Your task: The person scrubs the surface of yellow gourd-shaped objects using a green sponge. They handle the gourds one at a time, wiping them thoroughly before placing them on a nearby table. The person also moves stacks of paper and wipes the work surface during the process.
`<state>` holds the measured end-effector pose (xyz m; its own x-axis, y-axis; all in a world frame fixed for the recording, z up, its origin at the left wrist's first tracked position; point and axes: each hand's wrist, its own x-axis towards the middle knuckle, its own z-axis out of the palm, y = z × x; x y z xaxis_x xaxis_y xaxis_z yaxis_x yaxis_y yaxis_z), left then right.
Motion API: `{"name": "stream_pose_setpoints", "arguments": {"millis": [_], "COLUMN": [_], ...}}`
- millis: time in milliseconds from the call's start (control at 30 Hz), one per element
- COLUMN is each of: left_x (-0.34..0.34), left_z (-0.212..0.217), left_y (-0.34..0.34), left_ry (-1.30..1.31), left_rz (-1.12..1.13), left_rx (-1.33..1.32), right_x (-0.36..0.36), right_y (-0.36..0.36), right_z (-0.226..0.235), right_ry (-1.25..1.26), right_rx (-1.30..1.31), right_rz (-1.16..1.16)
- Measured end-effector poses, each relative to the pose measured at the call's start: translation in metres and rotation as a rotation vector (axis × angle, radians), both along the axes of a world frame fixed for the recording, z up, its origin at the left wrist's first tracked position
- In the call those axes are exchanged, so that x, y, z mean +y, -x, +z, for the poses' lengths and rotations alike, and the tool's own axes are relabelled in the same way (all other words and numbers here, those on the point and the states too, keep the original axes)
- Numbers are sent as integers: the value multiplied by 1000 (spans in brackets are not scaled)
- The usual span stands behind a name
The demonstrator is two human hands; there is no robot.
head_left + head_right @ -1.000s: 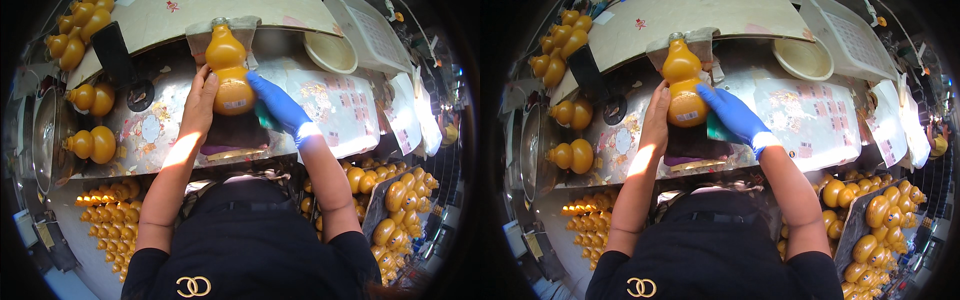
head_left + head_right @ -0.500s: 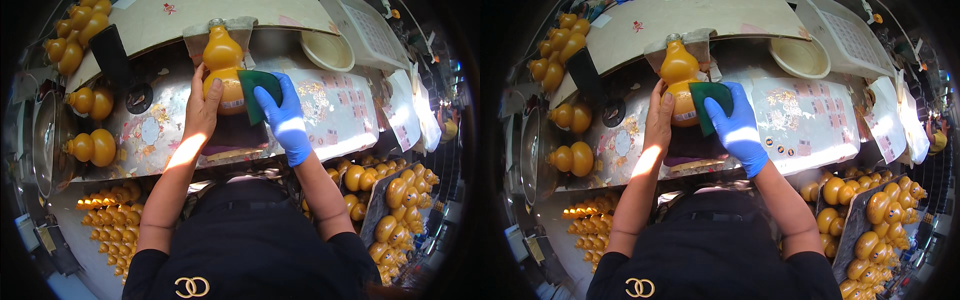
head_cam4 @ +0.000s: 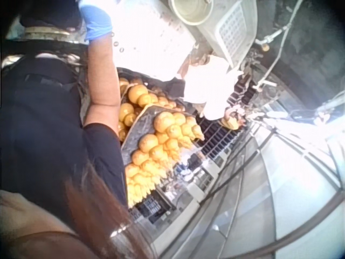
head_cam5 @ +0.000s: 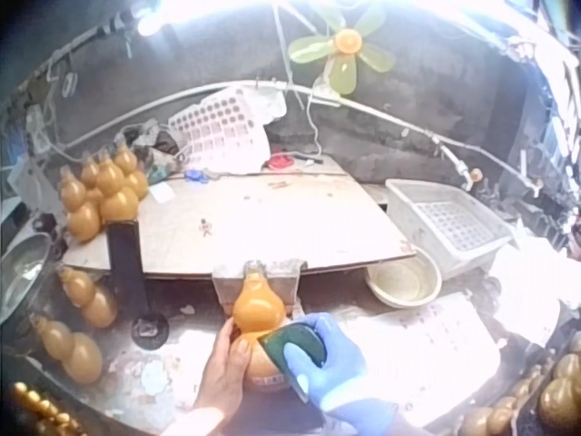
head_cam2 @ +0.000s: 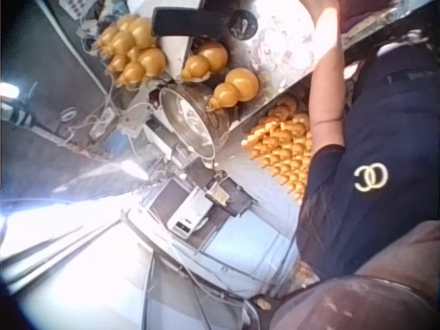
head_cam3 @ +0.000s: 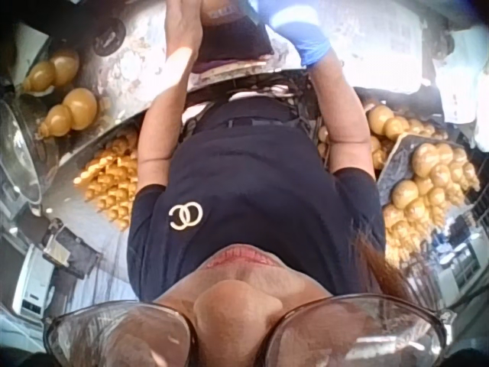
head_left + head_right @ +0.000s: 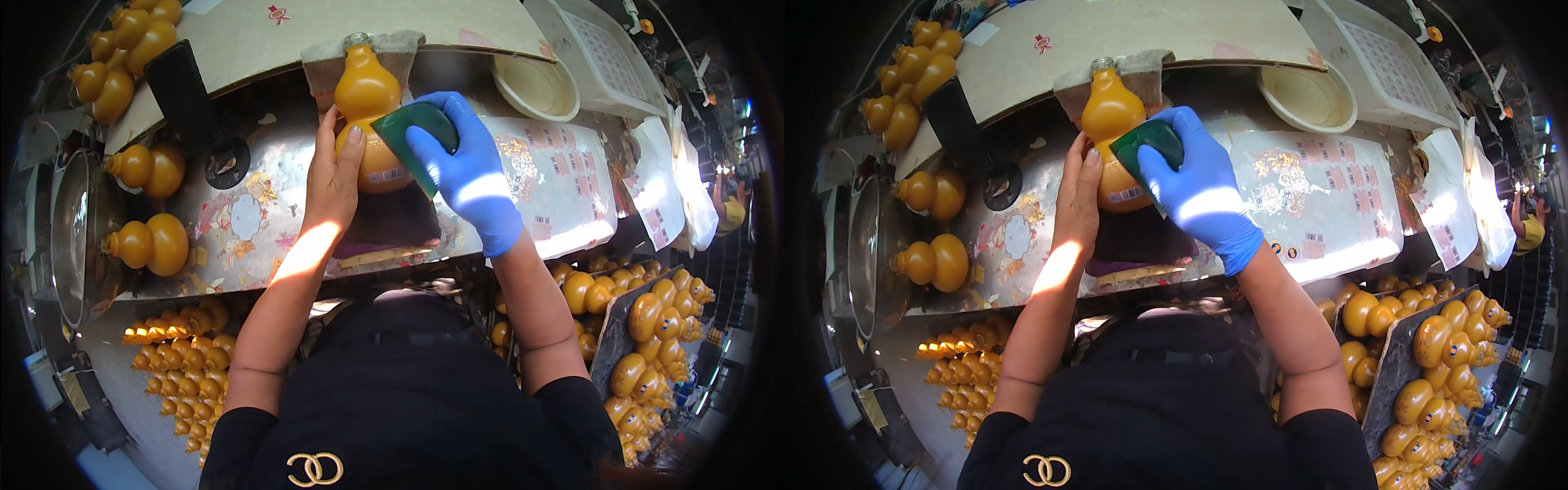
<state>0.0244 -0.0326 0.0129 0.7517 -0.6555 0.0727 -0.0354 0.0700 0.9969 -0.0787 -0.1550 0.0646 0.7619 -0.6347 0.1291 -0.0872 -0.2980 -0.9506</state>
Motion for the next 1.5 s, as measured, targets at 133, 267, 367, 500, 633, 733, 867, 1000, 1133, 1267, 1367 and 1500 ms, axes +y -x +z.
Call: {"name": "stream_pose_setpoints", "arguments": {"millis": [133,267,367,500,633,733,867,1000,1133,1267,1367,1500], "left_x": [3,8,9,10,15,26,20,21,25,27,27,28], "left_z": [5,13,6,11,9,-5,-5,12,48,62,61,58], "left_y": [-4,-7,-16,-18,-19,-17,-10,-10,-14,-17,-18,-19], "left_ry": [10,81,112,106,96,114,-99,-61,-101,-162,-157,-181], "left_rz": [-63,-146,-216,-272,-272,-242,-33,-19,-73,-87,-101,-107], "left_rx": [80,315,400,396,299,-41,-797,-813,-744,-812,-788,-776], "right_x": [-3,14,39,57,65,59,41,23,4,-4,-2,-1], "right_y": [0,13,26,25,32,62,78,95,99,75,45,23], "right_z": [0,-13,-28,-42,-46,-48,-32,-36,-49,-25,-4,33], "right_ry": [175,643,989,1075,865,322,-389,-792,-973,-453,-246,-171], "right_rx": [-25,-297,-152,-87,-68,-182,-212,-382,-223,-23,107,254], "right_rz": [-119,-137,48,67,306,172,-241,-274,-172,74,97,266]}}
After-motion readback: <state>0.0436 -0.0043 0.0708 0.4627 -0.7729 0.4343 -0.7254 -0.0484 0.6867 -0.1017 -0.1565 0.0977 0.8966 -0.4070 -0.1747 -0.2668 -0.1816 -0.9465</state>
